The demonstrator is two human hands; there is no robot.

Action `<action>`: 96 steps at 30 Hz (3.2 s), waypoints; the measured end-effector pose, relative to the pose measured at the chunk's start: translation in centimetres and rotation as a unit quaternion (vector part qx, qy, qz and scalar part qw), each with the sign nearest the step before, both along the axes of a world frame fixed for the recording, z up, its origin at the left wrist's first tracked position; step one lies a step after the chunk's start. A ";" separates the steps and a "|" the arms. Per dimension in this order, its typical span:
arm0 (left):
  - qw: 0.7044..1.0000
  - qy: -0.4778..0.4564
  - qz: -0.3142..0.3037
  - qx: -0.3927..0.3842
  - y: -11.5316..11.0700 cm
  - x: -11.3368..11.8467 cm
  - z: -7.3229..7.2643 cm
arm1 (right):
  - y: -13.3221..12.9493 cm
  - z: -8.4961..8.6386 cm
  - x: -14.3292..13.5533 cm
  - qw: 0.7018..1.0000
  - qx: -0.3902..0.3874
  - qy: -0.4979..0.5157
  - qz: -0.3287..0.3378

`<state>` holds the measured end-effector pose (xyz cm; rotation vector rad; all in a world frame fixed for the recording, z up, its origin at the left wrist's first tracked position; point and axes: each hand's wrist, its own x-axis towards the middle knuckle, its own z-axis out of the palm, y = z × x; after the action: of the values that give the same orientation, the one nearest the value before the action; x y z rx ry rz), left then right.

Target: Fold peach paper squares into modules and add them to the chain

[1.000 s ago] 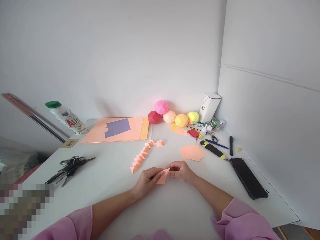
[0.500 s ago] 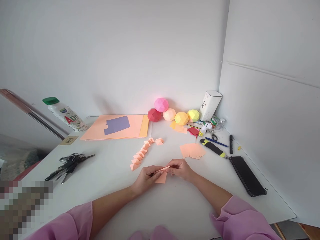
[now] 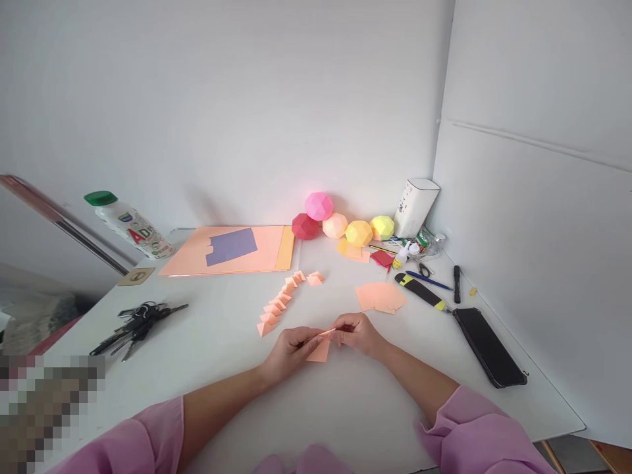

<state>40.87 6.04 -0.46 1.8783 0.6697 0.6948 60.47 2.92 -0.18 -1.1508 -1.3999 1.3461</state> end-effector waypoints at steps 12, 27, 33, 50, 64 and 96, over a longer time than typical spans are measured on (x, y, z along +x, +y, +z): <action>1.000 -0.003 0.019 -0.017 -0.1 0.1 0.1 | 0.0 -0.4 0.2 1.000 0.008 -0.009 -0.014; 0.999 0.000 0.018 -0.034 0.0 0.1 0.0 | 0.0 -0.3 0.2 1.000 0.008 0.018 -0.020; 0.999 -0.002 0.020 -0.044 0.0 0.1 -0.1 | -0.1 -0.3 0.3 1.000 0.014 0.010 -0.013; 0.993 0.007 0.051 -0.104 -0.1 0.1 -0.2 | -0.5 -0.1 -0.3 0.999 0.030 -0.038 -0.002; 0.985 -0.009 0.070 -0.155 0.4 0.2 -1.0 | -0.4 -0.7 -0.3 1.000 -0.014 0.006 -0.006; 0.988 -0.050 0.073 -0.125 0.2 0.3 -0.2 | -0.5 -0.6 -0.4 1.000 -0.028 -0.004 0.002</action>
<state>41.15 6.26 -0.63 1.5656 0.7972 0.7566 60.06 2.43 -0.76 -1.1914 -1.3793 1.3919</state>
